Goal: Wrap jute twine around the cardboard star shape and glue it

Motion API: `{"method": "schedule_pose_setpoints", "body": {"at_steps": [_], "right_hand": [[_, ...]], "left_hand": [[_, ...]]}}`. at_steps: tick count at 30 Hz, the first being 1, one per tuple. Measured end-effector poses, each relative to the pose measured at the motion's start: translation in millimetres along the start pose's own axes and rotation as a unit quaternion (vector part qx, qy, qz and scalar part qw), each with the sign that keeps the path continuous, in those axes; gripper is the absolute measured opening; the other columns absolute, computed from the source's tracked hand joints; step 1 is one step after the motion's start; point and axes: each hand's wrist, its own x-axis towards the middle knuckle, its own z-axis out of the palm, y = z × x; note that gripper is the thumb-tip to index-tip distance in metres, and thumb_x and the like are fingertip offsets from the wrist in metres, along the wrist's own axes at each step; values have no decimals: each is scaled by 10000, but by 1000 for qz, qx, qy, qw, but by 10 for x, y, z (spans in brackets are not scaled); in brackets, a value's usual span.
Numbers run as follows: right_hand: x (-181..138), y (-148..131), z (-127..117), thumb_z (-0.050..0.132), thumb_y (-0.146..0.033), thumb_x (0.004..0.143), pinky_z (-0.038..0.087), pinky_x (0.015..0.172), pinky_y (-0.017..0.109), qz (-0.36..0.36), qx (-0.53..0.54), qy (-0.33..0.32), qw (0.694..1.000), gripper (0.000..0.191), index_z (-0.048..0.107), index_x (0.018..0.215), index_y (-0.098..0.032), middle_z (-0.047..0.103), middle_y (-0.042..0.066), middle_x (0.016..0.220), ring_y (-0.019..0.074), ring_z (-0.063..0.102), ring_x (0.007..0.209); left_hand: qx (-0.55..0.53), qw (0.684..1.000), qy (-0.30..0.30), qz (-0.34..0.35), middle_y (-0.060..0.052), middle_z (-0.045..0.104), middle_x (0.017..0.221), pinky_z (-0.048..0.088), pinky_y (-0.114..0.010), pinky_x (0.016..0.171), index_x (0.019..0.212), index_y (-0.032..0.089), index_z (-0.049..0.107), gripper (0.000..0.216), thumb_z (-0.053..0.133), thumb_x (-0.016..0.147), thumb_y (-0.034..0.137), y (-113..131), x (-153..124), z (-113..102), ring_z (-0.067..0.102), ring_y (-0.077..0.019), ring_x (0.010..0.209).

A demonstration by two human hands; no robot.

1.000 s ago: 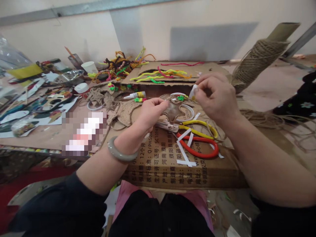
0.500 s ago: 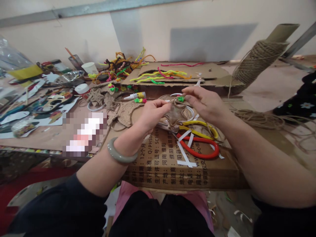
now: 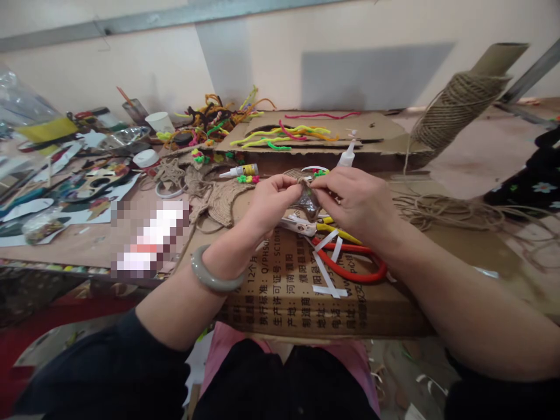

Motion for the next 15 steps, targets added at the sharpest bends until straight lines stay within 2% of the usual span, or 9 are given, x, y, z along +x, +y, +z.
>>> {"method": "schedule_pose_setpoints", "body": {"at_steps": [6,15], "right_hand": [[-20,-20,36,494,-246,940,501,720,297,-7,-17,-3,1000,256,732,1025,-203,748,72,924,186,681,864],[-28,-16,64,498,-251,943,514,743,305,3,22,-28,999,275,757,1008,-184,749,92,949,199,689,882]], "left_hand": [[-27,1000,3,-4,46,584,617,396,-220,600,682,146,626,66,688,660,146,16,-4,14,465,-53,558],[-27,1000,-2,7,49,582,631,411,-211,624,698,148,623,50,672,691,139,1,1,13,480,-50,577]]}}
